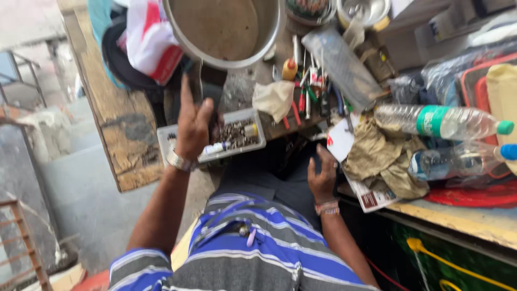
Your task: The person uses a screwdriver to tighten screws on the handle of a metal pressure cooker. They repeatedly insert the screwdriver, turn it, and check the handle attachment. The person also handles small metal parts from a plastic container and places the cooker on the workbench.
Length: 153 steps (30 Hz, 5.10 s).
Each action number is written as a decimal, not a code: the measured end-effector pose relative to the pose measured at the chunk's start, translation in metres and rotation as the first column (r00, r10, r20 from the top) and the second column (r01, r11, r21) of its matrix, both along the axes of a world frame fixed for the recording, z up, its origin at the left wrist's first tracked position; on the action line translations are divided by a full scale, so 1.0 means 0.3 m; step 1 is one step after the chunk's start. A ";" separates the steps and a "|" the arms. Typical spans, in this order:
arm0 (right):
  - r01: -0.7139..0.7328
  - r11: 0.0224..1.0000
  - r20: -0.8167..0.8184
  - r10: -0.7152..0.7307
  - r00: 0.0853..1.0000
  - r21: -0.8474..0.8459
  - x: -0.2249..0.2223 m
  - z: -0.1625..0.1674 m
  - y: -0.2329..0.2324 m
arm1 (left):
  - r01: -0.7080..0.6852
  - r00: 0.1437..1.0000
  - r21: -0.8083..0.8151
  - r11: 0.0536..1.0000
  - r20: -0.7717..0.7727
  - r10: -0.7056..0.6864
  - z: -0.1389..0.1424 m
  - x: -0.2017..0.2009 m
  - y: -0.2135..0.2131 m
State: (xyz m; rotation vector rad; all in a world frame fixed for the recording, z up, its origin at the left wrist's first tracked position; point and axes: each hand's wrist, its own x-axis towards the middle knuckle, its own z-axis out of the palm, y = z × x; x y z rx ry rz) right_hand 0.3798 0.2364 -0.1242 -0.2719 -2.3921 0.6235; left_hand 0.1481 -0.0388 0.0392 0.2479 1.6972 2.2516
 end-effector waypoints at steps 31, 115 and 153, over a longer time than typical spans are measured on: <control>0.176 0.982 0.033 -0.178 0.983 0.071 -0.438 0.280 0.286 | -0.068 0.960 -0.467 0.882 -0.270 -0.070 0.150 -0.376 0.132; -0.905 0.042 -0.752 0.541 0.376 -0.423 -1.102 0.770 -0.237 | -0.204 0.555 -0.592 0.779 -0.726 -0.406 -0.148 -0.472 0.052; -0.905 0.156 -0.519 0.775 0.360 -0.395 -1.092 0.932 -0.295 | -0.346 0.454 -0.521 0.780 -0.821 -0.347 -0.228 -0.460 0.090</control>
